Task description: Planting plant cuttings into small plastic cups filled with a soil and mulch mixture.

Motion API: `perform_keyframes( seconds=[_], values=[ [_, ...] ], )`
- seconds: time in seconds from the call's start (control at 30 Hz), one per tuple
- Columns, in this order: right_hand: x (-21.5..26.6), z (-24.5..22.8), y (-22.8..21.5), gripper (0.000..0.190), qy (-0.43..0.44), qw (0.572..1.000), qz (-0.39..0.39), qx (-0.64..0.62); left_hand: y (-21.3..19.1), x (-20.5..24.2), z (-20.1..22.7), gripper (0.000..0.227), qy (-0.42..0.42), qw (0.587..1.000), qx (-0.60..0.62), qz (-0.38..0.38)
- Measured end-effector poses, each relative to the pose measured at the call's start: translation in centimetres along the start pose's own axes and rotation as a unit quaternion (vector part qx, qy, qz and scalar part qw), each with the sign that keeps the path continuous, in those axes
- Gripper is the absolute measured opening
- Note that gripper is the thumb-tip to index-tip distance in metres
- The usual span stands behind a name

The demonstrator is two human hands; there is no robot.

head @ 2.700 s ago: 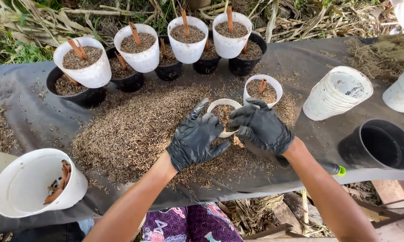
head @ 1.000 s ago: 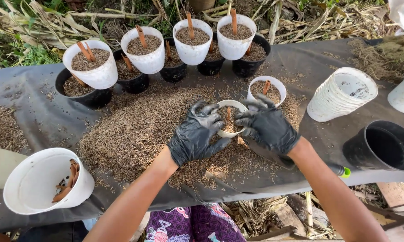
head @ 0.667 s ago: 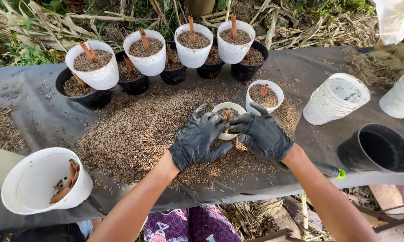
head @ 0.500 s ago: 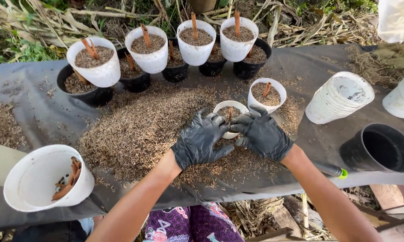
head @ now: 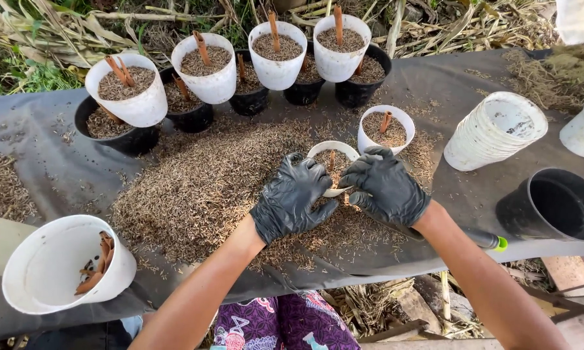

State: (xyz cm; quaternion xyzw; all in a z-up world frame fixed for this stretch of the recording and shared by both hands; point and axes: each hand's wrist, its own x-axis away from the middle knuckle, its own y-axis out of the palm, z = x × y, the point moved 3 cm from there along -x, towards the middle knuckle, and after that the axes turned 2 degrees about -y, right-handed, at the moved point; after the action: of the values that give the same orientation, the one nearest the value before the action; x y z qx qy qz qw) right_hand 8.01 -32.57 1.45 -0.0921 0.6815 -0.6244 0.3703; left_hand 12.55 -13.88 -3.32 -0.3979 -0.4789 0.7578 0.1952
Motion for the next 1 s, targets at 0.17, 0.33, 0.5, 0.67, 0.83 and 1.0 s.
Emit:
perform_keyframes(
  seconds=[0.17, 0.33, 0.5, 0.67, 0.83, 1.0],
  values=[
    [0.4, 1.4, 0.4, 0.074, -0.017, 0.999, 0.015, -0.027, 0.7, -0.1, -0.2, 0.084, -0.003, 1.0, 0.0, 0.013],
    [-0.1, 0.9, 1.1, 0.07, -0.016, 0.999, 0.034, -0.034, 1.2, 0.2, -0.1, 0.085, -0.007, 0.999, -0.008, 0.03],
    [-0.2, 1.5, 1.4, 0.066, -0.012, 0.999, 0.026, -0.016, 2.0, 0.3, 0.0, 0.086, -0.015, 0.999, -0.009, 0.04],
    [0.5, 3.0, 3.0, 0.065, -0.011, 0.999, 0.028, -0.027, 2.5, 0.3, -0.1, 0.086, -0.02, 0.998, -0.014, 0.056],
    [-1.3, 0.4, 0.2, 0.064, -0.001, 0.998, 0.04, -0.053, 2.7, -0.3, 0.2, 0.087, -0.024, 0.996, -0.024, 0.077],
    [-0.6, 1.5, 2.1, 0.064, -0.008, 0.997, 0.071, -0.03, 2.9, 0.2, 0.1, 0.087, -0.031, 0.995, -0.03, 0.09]
  ],
)
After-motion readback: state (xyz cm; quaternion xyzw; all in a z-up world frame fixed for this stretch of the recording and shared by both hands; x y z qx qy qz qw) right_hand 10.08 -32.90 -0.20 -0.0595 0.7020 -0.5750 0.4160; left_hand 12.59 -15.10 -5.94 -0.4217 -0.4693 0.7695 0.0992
